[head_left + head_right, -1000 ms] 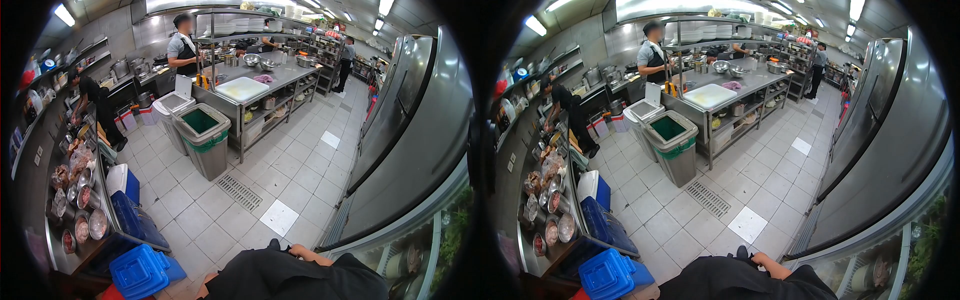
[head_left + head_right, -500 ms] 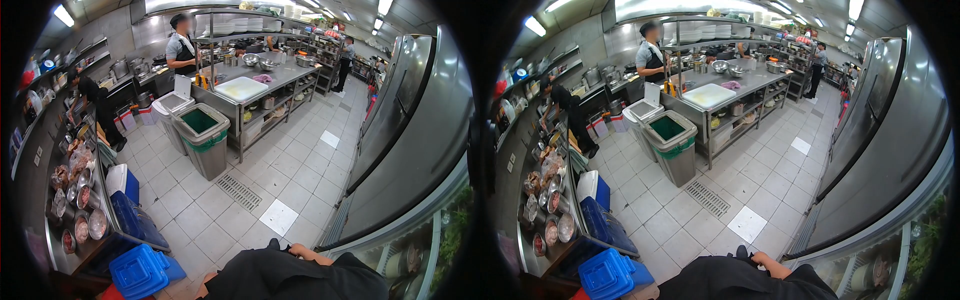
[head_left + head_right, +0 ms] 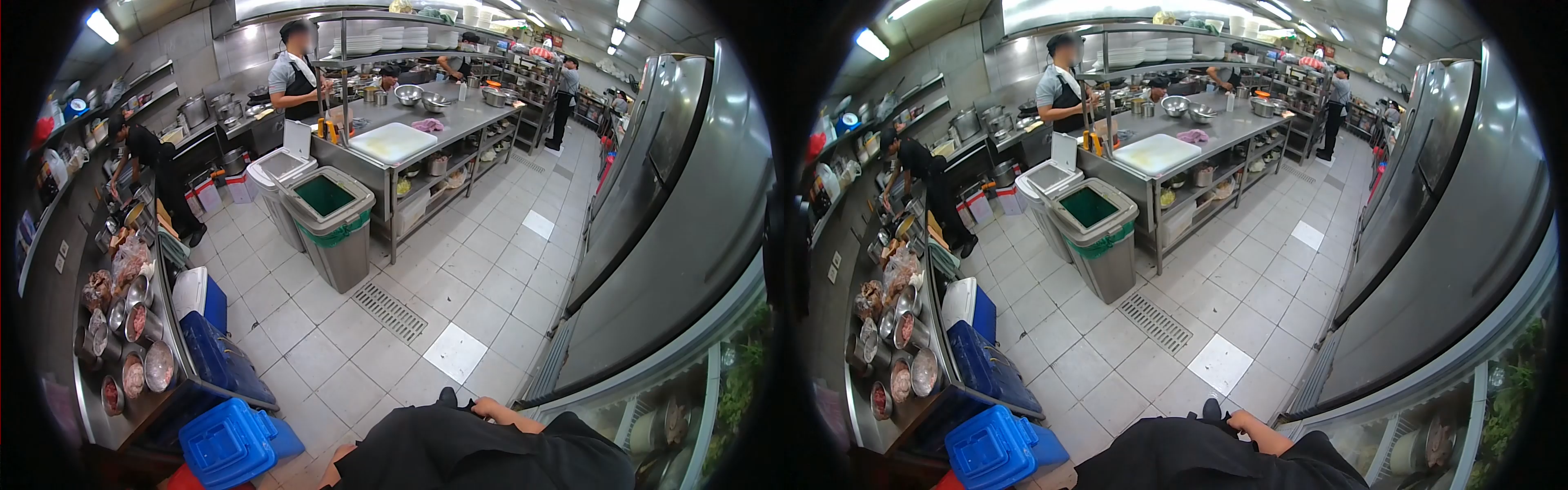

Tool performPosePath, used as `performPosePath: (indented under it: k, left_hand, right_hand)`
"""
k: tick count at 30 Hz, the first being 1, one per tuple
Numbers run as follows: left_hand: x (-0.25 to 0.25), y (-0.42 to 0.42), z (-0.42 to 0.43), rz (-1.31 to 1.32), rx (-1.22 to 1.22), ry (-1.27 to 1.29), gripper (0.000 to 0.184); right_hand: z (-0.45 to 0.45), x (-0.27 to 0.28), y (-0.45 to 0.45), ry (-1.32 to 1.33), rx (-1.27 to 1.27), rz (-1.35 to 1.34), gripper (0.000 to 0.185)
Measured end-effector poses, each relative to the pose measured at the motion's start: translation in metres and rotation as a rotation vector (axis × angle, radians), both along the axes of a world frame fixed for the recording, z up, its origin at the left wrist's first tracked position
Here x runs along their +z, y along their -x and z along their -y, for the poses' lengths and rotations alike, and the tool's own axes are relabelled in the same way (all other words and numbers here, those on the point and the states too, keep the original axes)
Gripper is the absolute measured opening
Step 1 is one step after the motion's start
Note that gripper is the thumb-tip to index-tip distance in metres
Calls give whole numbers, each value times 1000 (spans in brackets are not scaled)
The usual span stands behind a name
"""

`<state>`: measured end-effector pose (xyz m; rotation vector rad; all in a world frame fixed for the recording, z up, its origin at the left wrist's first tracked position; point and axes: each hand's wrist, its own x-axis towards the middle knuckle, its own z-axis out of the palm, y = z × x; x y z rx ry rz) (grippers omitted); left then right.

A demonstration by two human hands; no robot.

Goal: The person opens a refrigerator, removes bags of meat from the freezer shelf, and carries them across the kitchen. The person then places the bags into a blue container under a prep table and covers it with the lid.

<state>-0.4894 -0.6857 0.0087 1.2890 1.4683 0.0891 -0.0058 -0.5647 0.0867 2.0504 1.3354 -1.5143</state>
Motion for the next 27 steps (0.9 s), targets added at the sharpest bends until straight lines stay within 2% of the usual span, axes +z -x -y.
performPosePath:
  k: [27]
  left_hand:
    - [-1, -1, 1, -6, 9, 5, 37]
  right_hand:
    - [1, -1, -2, -12, 23, 2, 36]
